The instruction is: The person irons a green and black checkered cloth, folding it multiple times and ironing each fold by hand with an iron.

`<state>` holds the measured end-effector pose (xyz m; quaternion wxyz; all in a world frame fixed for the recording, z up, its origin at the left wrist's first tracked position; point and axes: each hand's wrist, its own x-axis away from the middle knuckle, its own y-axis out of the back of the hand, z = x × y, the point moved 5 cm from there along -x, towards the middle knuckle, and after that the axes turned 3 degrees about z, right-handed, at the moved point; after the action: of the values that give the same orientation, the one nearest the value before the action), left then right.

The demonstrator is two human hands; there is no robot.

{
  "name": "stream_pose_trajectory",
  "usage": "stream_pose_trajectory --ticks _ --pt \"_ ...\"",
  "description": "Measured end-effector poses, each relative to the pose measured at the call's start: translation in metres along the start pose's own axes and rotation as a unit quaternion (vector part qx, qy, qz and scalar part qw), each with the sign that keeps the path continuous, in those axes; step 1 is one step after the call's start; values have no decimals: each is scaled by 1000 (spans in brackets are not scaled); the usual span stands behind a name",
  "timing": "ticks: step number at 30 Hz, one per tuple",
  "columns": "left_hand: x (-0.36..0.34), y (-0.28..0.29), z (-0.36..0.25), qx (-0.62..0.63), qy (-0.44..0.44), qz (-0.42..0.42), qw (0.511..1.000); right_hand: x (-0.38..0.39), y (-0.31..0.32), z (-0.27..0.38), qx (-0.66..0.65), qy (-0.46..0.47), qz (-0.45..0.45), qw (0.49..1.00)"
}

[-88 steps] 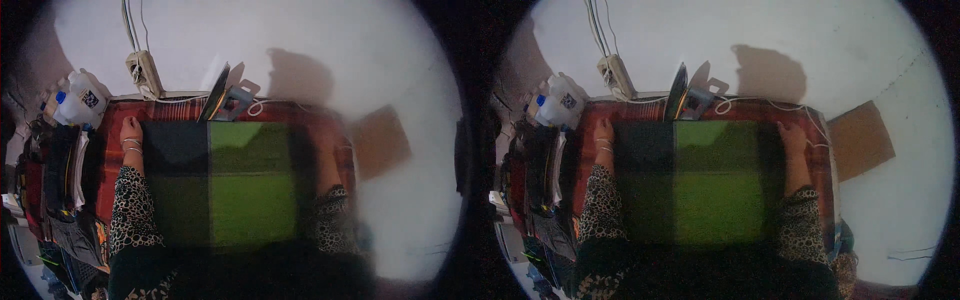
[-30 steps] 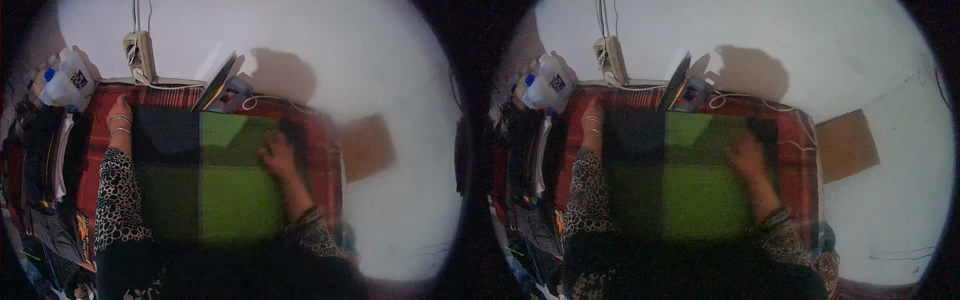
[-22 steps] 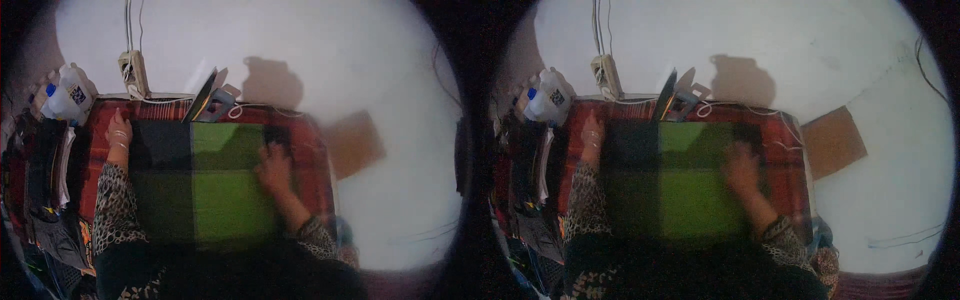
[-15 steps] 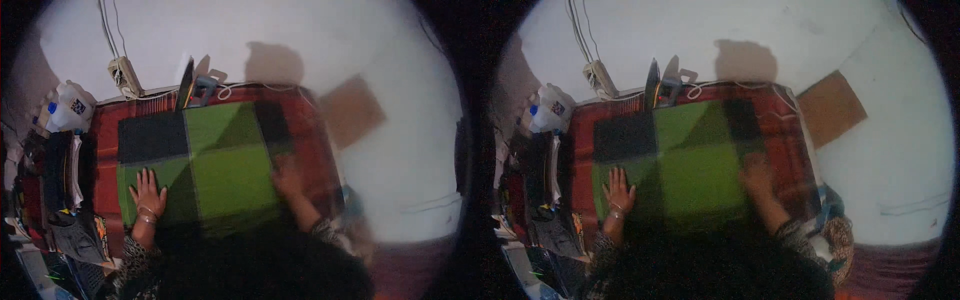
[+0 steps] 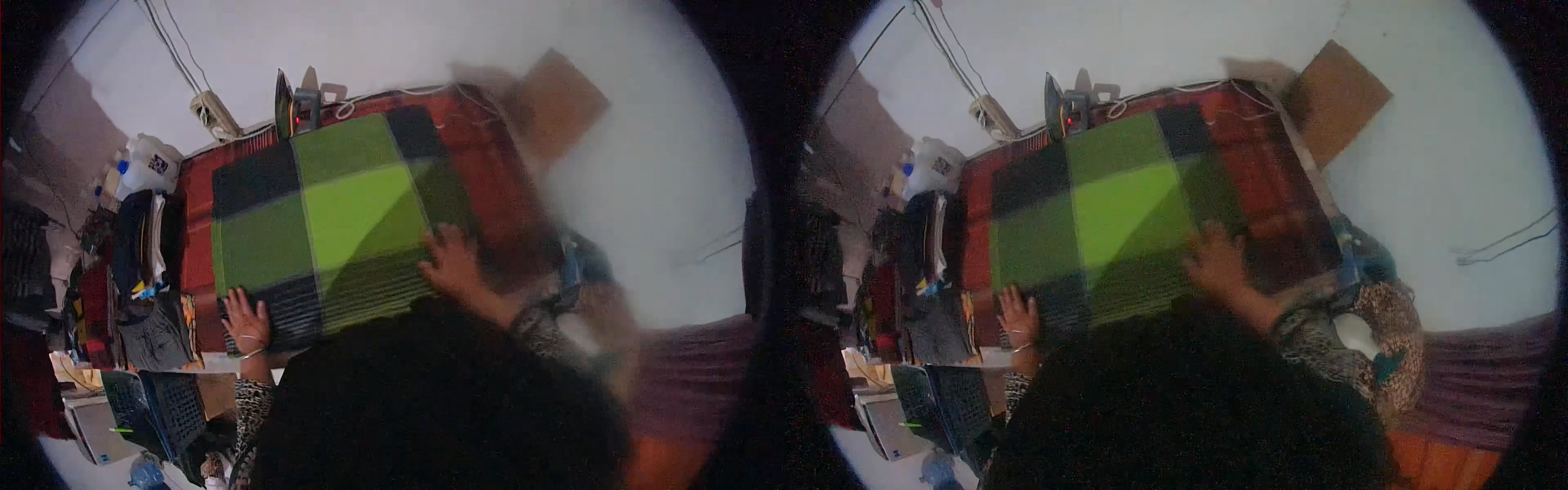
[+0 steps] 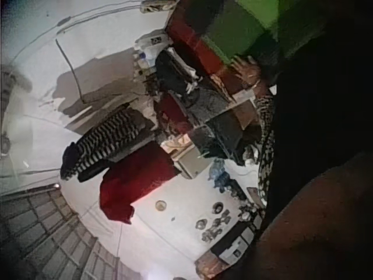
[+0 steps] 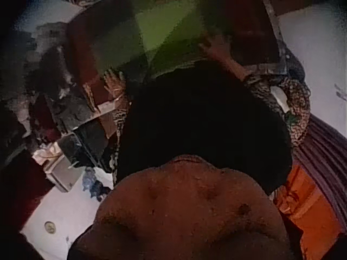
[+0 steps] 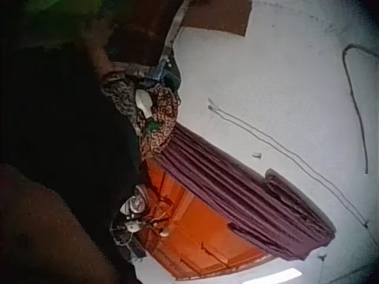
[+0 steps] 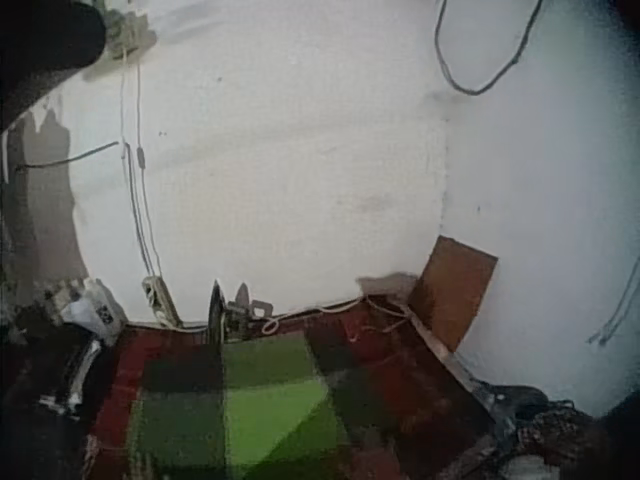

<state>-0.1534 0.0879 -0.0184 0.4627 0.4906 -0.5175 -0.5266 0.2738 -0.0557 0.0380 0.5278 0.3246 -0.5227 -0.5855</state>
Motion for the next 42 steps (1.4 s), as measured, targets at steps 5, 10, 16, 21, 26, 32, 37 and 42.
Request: stream_pose_trajectory --ticks 5,10,16,21,26,32,37,42 --pt "21 -1 57 1 120 22 993 63 -1 -102 -5 -158 -93 983" --pt "6 26 -27 -1 -81 -23 996 64 14 -52 -10 -122 -90 988" --pt "13 29 -138 26 -315 80 945 39 -48 40 15 10 -29 999" --pt "18 22 -87 33 -281 107 953 111 -45 -58 19 -222 -66 973" --pt "21 11 4 35 -204 55 977 206 -71 -177 270 -279 -223 894" --pt "38 -3 71 58 -114 45 991 357 -65 -302 160 -638 -250 711" --pt "53 -22 104 78 -135 9 988 392 -85 -344 30 -691 -194 696" --pt "66 -24 106 109 -87 -31 990 390 -76 -366 3 -666 -203 718"
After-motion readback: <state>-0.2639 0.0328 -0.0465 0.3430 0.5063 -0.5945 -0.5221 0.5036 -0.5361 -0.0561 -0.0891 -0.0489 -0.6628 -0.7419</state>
